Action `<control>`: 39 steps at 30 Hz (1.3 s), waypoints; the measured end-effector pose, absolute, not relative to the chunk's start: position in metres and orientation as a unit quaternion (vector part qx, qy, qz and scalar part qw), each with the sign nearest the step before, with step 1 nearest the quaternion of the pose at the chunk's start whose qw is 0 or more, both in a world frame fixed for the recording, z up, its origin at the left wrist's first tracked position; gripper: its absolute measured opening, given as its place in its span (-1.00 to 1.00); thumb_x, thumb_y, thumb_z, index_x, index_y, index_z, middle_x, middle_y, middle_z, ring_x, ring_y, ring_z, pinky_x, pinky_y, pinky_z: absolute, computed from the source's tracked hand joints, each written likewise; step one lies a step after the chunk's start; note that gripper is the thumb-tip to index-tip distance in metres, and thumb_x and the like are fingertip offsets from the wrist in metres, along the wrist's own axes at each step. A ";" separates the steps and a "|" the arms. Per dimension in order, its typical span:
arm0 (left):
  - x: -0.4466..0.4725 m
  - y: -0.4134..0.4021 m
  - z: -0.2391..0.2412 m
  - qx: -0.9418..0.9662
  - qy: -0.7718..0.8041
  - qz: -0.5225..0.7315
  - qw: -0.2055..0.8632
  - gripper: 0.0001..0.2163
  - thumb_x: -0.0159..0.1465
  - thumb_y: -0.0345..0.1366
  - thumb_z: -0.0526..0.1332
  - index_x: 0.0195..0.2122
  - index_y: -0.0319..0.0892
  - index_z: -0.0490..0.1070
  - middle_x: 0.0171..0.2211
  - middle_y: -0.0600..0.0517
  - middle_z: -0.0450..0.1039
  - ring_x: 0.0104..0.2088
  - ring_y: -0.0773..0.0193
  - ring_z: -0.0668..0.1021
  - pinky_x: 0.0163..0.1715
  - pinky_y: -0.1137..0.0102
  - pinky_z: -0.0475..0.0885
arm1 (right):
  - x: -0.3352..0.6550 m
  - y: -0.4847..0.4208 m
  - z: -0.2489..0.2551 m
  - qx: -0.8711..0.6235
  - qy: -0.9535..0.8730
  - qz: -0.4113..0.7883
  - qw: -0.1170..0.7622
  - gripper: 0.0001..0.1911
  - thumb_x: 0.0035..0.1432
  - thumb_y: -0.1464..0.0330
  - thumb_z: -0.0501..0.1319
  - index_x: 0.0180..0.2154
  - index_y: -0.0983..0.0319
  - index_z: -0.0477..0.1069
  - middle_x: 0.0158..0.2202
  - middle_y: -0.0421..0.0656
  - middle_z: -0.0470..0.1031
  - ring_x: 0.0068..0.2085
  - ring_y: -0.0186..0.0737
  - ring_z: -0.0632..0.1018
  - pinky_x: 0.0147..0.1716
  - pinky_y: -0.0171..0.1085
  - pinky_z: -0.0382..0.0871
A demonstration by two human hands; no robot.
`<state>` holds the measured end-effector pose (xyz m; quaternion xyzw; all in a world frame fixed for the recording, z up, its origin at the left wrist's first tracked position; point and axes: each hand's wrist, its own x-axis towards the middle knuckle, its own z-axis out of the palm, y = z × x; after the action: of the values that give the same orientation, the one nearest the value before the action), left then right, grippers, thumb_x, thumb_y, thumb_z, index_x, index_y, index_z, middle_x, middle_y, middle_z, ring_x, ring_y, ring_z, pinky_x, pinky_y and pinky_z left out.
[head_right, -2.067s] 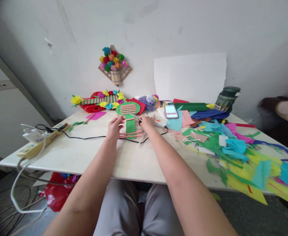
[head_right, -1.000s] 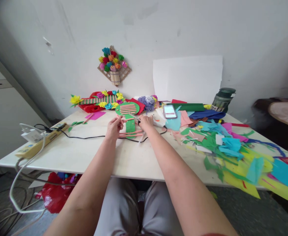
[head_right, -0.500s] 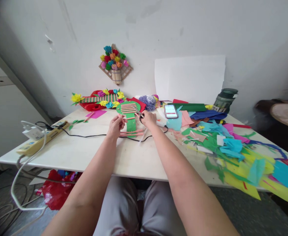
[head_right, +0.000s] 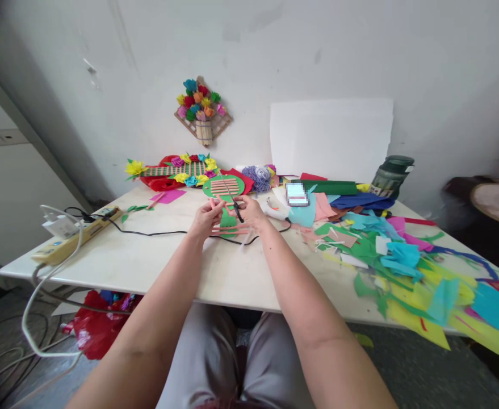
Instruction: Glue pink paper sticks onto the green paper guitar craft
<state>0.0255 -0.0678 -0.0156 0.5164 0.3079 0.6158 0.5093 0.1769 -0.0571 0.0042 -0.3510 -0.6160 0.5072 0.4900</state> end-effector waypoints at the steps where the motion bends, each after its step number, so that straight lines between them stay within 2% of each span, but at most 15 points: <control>1: 0.026 -0.067 -0.017 0.516 0.311 0.617 0.507 -0.70 -0.01 -0.14 0.33 -0.41 -0.27 0.37 -0.69 0.20 0.07 -0.72 0.59 0.08 -0.72 0.54 -0.10 | 0.176 -0.056 0.002 -0.349 -0.612 0.512 0.491 -0.51 -0.34 0.34 0.37 -0.26 0.26 0.33 -0.55 -0.28 0.43 -0.49 -0.36 0.44 -0.44 -0.33 0.33; 8: 0.026 -0.064 -0.019 0.508 0.320 0.625 0.498 -0.71 -0.03 -0.17 0.34 -0.42 -0.30 0.40 -0.74 0.22 0.04 -0.74 0.57 0.10 -0.73 0.54 -0.08 | 0.170 -0.059 -0.002 -0.354 -0.600 0.532 0.481 -0.47 -0.36 0.33 0.38 -0.24 0.25 0.33 -0.50 -0.26 0.46 -0.49 -0.37 0.44 -0.47 -0.32 0.34; 14: 0.024 -0.068 -0.015 0.546 0.323 0.610 0.475 -0.72 0.02 -0.13 0.29 -0.45 -0.27 0.38 -0.66 0.12 0.30 -0.76 0.57 0.15 -0.77 0.52 -0.06 | 0.183 -0.062 0.002 -0.348 -0.632 0.482 0.498 -0.54 -0.29 0.23 0.35 -0.29 0.30 0.39 -0.62 -0.32 0.36 -0.61 -0.47 0.31 -0.60 -0.40 0.22; 18: 0.025 -0.072 -0.011 0.567 0.338 0.582 0.476 -0.71 0.01 -0.14 0.29 -0.36 -0.27 0.41 -0.57 0.05 0.40 -0.74 0.57 0.16 -0.76 0.52 -0.06 | 0.193 -0.056 -0.001 -0.356 -0.638 0.468 0.497 -0.55 -0.27 0.22 0.34 -0.28 0.31 0.40 -0.58 -0.28 0.40 -0.60 -0.46 0.31 -0.62 -0.41 0.19; 22: 0.027 -0.076 -0.009 0.588 0.361 0.544 0.477 -0.73 -0.01 -0.18 0.31 -0.36 -0.27 0.44 -0.65 0.11 0.32 -0.73 0.56 0.15 -0.73 0.53 -0.04 | 0.196 -0.048 -0.005 -0.356 -0.598 0.480 0.535 -0.48 -0.33 0.27 0.38 -0.24 0.30 0.37 -0.53 -0.25 0.45 -0.57 -0.44 0.36 -0.57 -0.39 0.24; 26: 0.028 -0.076 -0.011 0.613 0.388 0.520 0.451 -0.71 -0.01 -0.22 0.30 -0.28 -0.25 0.47 -0.63 0.11 0.32 -0.64 0.48 0.28 -0.65 0.54 0.11 | 0.198 -0.046 -0.005 -0.327 -0.580 0.505 0.550 -0.48 -0.33 0.30 0.38 -0.23 0.27 0.33 -0.50 -0.22 0.49 -0.49 -0.37 0.45 -0.47 -0.36 0.32; 32: 0.029 -0.078 -0.010 0.651 0.398 0.492 0.419 -0.78 0.00 -0.22 0.27 -0.39 -0.27 0.47 -0.57 0.08 0.34 -0.56 0.43 0.33 -0.57 0.53 0.19 | 0.197 -0.053 -0.001 -0.302 -0.581 0.514 0.554 -0.49 -0.34 0.33 0.38 -0.24 0.25 0.31 -0.47 -0.21 0.51 -0.44 -0.33 0.50 -0.42 -0.33 0.37; 39: 0.029 -0.076 -0.013 0.647 0.389 0.492 0.434 -0.77 -0.02 -0.17 0.30 -0.45 -0.26 0.44 -0.62 0.12 0.23 -0.58 0.45 0.28 -0.58 0.53 0.16 | 0.193 -0.059 0.004 -0.320 -0.569 0.503 0.567 -0.48 -0.35 0.33 0.39 -0.26 0.24 0.30 -0.49 -0.23 0.49 -0.41 -0.30 0.51 -0.36 -0.26 0.42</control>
<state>0.0289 -0.0761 -0.0128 0.6466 0.3890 0.4918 0.4344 0.1932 -0.0586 0.0039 -0.3197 -0.5693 0.5026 0.5666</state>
